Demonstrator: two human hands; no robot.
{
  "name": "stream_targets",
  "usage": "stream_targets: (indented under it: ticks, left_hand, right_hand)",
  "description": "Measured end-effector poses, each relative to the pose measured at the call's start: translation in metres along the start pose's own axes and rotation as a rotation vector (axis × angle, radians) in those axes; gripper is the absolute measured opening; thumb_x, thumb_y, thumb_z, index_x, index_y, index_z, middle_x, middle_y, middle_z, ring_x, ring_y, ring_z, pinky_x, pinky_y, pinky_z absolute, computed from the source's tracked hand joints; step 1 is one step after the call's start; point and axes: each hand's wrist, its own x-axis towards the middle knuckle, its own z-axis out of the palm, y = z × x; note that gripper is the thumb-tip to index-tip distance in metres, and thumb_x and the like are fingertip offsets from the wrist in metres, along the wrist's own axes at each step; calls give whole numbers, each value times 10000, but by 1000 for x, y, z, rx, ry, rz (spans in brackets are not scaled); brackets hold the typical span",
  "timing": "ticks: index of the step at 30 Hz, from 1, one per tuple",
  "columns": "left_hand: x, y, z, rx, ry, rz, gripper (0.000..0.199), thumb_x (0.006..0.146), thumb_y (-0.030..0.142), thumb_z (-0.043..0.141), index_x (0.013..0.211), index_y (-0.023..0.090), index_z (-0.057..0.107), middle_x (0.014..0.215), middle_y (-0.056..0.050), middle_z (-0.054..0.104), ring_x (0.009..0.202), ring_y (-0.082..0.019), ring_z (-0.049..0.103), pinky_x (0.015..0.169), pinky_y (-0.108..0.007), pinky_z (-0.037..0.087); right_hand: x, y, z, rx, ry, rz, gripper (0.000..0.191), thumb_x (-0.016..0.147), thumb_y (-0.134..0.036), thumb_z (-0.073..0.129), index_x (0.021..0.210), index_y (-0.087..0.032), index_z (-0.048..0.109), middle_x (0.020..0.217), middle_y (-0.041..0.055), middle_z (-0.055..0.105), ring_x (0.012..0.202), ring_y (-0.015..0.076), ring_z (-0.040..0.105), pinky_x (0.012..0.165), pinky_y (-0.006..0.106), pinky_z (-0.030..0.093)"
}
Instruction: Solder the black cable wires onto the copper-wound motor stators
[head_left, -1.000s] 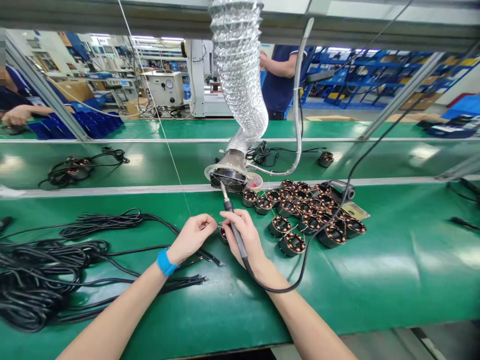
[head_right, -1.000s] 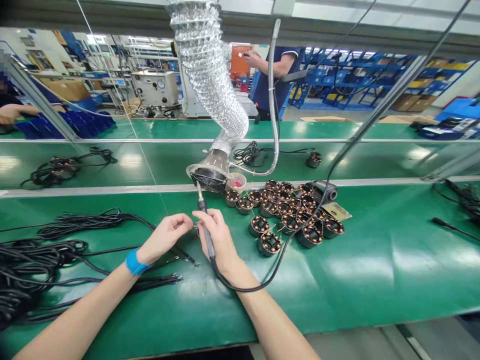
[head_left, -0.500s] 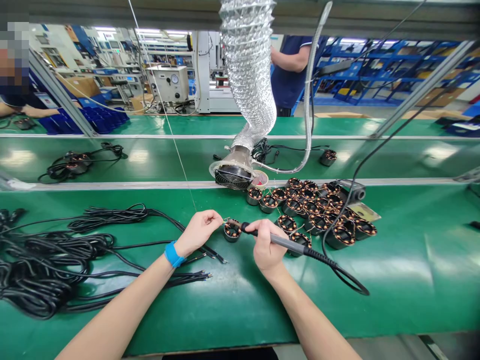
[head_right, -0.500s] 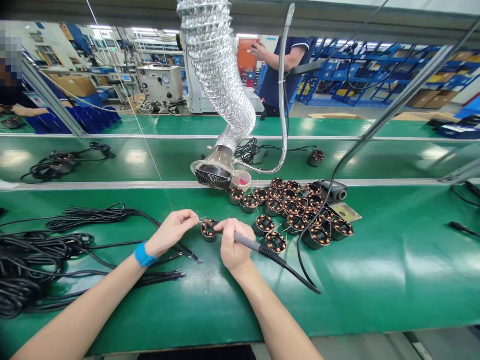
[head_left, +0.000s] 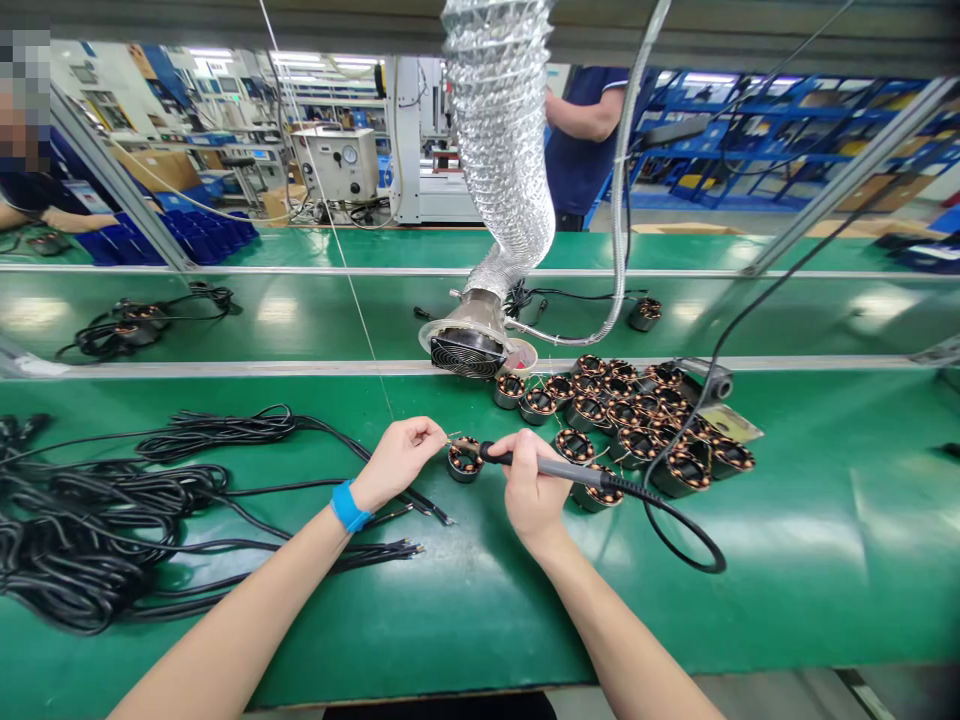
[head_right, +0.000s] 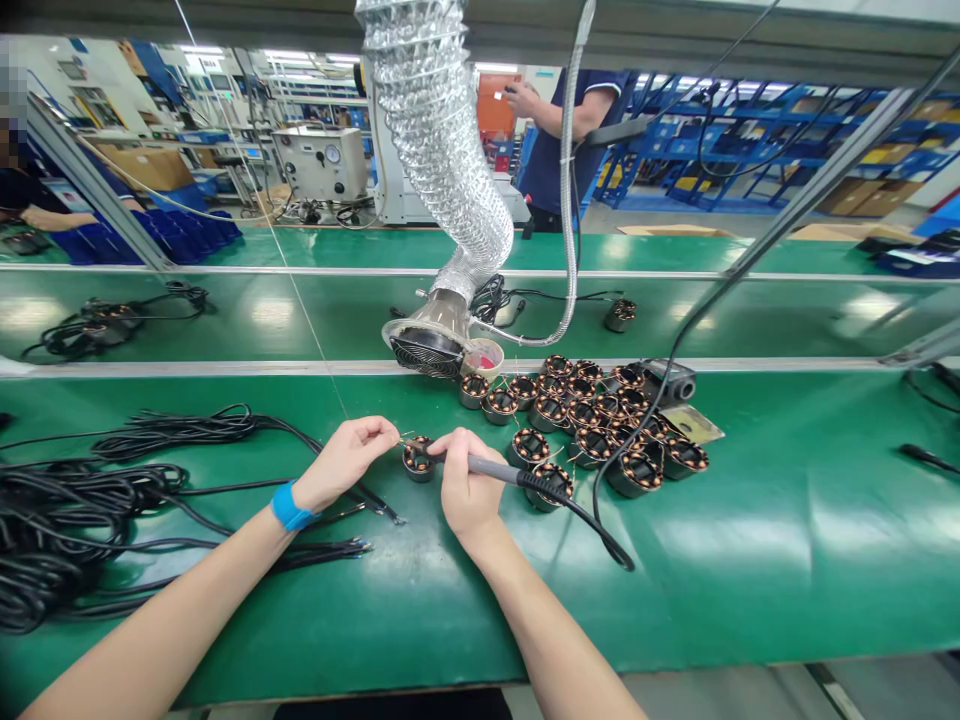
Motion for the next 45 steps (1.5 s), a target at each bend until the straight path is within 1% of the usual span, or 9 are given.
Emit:
stream_targets:
  ticks: [8,20,26,29,31,35,38,40,45]
  left_hand:
    - [0,0,0,9,3,6,236,821,359,597,729,141,597,686,11,524,667,-122,446,632,-232,343]
    - [-1,1,-1,17,7,14,267,824,391,598,718,146,588,668,10,530,646,-121,449,614,-233,346]
    - [-1,1,0,19,16,18,256,828,374,605,730,138,608,690,0,576,663,-125,486,631,-234,372]
    - [-1,0,0,18,15,30,245,830,361,604,729,138,609,697,0,582,674,-127,495,646,-235,382]
    - [-2,0,0,17,12,33,244,829,364,598,730,141,605,704,-1,583,684,-130,498,656,-236,388]
    - [-3,3,-1,21,5,37,240,832,358,577,723,145,594,711,-7,582,701,-139,499,669,-241,393]
    - [-5,5,-3,33,3,42,233,832,347,572,716,147,593,710,-7,580,701,-140,498,671,-243,393]
    - [-8,6,-4,53,0,48,232,833,347,571,716,148,596,707,-6,580,694,-141,496,669,-245,391]
    - [-15,8,-7,96,-14,82,258,850,367,567,715,149,597,705,-9,587,689,-143,497,667,-248,390]
  right_hand:
    - [2,-4,-1,14,135,41,448,988,-356,417,657,-180,662,607,5,628,521,123,560,524,262,450]
    - [2,-4,-1,-15,133,25,462,982,-377,410,647,-183,661,598,18,625,529,140,579,529,278,475]
    - [-1,-3,-2,-110,-3,-30,378,990,-330,397,783,-186,679,661,22,643,599,147,627,576,273,513]
    - [1,-4,0,-129,-99,-124,228,970,-266,466,939,-200,682,727,13,647,651,140,639,641,273,532]
    - [3,-4,3,-146,-161,-188,190,951,-227,513,1062,-213,667,841,27,645,726,138,648,698,278,541]
    - [6,0,9,-204,-229,-237,289,934,-167,539,1194,-263,621,1031,48,580,859,128,647,795,270,547]
    - [5,4,12,-181,-292,-250,390,923,-113,524,1267,-292,567,1083,44,539,838,107,658,810,255,557]
    - [3,5,13,-165,-333,-263,449,911,-83,517,1303,-301,535,1119,48,522,877,111,665,850,265,555]
    - [-2,8,17,-183,-407,-289,487,911,-68,488,1336,-305,510,1145,57,519,967,130,651,911,295,542]
